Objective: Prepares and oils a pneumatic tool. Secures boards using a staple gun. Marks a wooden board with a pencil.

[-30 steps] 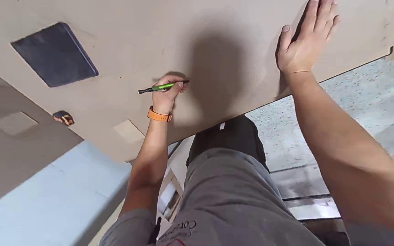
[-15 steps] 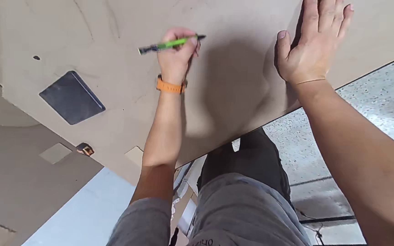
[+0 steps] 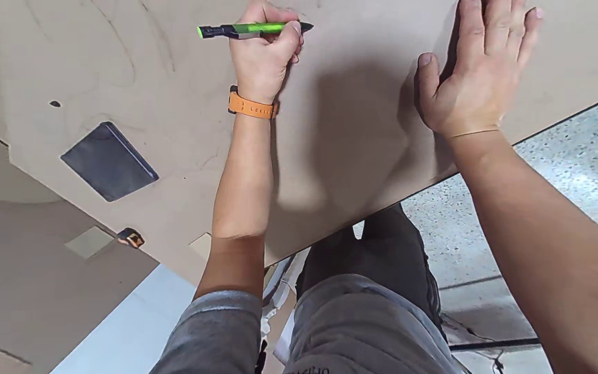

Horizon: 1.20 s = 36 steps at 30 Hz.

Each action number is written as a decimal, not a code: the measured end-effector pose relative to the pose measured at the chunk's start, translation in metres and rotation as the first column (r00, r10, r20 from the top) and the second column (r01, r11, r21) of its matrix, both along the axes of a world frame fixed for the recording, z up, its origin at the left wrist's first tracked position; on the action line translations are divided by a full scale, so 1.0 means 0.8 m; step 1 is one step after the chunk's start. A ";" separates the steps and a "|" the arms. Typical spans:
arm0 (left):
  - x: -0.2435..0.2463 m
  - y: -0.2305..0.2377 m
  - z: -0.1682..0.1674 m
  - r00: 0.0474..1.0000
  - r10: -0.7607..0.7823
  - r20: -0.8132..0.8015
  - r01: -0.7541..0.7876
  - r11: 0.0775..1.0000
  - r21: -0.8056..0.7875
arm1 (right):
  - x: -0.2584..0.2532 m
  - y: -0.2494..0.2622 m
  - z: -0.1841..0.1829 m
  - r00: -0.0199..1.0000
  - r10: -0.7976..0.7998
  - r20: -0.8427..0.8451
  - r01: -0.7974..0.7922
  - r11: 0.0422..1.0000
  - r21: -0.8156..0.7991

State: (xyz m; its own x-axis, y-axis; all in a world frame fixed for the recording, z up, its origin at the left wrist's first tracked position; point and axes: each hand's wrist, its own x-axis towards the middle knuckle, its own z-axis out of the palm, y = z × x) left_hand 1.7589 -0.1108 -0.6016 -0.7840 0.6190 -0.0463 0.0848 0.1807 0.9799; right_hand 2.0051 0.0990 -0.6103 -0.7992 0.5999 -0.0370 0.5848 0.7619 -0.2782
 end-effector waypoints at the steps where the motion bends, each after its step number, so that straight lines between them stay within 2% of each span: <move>1: -0.001 -0.001 0.001 1.000 -0.018 -0.003 0.018 1.000 -0.010 | 0.000 0.000 0.000 1.000 0.000 0.001 0.000 1.000 -0.001; 7: -0.004 0.001 0.003 0.999 -0.039 0.001 0.039 0.999 -0.031 | -0.001 0.001 -0.004 1.000 -0.013 -0.007 0.013 1.000 0.006; 10: -0.013 -0.014 0.009 0.987 -0.096 0.130 0.092 0.995 0.038 | 0.000 0.001 -0.003 1.000 -0.023 0.011 0.023 1.000 0.003; 12: -0.013 -0.052 0.015 0.974 -0.094 0.205 0.069 0.990 0.123 | -0.001 0.001 -0.002 0.999 -0.016 0.029 0.016 1.000 0.002; 14: -0.003 -0.114 0.028 0.974 -0.039 0.225 0.009 0.991 0.134 | -0.001 0.002 -0.003 1.000 -0.010 0.024 0.010 1.000 -0.003; 19: 0.071 -0.284 0.052 0.938 0.219 0.270 -0.209 0.976 -0.063 | 0.001 0.002 -0.001 0.999 -0.014 0.043 0.015 1.000 -0.009; 21: 0.103 -0.325 0.051 0.897 0.306 0.319 -0.299 0.952 -0.071 | 0.000 0.004 -0.003 0.999 -0.004 0.039 0.004 1.000 0.001; 23: 0.129 -0.342 0.047 0.868 0.324 0.376 -0.337 0.941 -0.031 | 0.000 0.006 -0.005 0.999 0.000 0.040 0.000 1.000 0.008; 27: 0.142 -0.311 0.040 0.903 0.214 0.372 -0.241 0.970 0.025 | 0.003 0.004 -0.006 0.999 0.000 0.052 0.000 1.000 0.014; 33: 0.081 -0.166 0.027 0.972 -0.037 0.231 0.027 0.999 0.048 | 0.001 0.004 -0.006 1.000 0.001 0.027 -0.002 0.999 0.044; 36: 0.050 -0.091 0.022 0.985 -0.022 0.173 0.024 1.000 -0.012 | 0.001 0.002 -0.005 0.999 -0.018 0.028 0.018 1.000 0.022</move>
State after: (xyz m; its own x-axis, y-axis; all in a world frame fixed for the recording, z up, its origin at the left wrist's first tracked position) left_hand 1.7986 -0.1839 -0.5836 -0.7490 0.6352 -0.1883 -0.0811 0.1941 0.9776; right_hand 2.0060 0.1006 -0.6143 -0.7870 0.6152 -0.0462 0.6060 0.7567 -0.2452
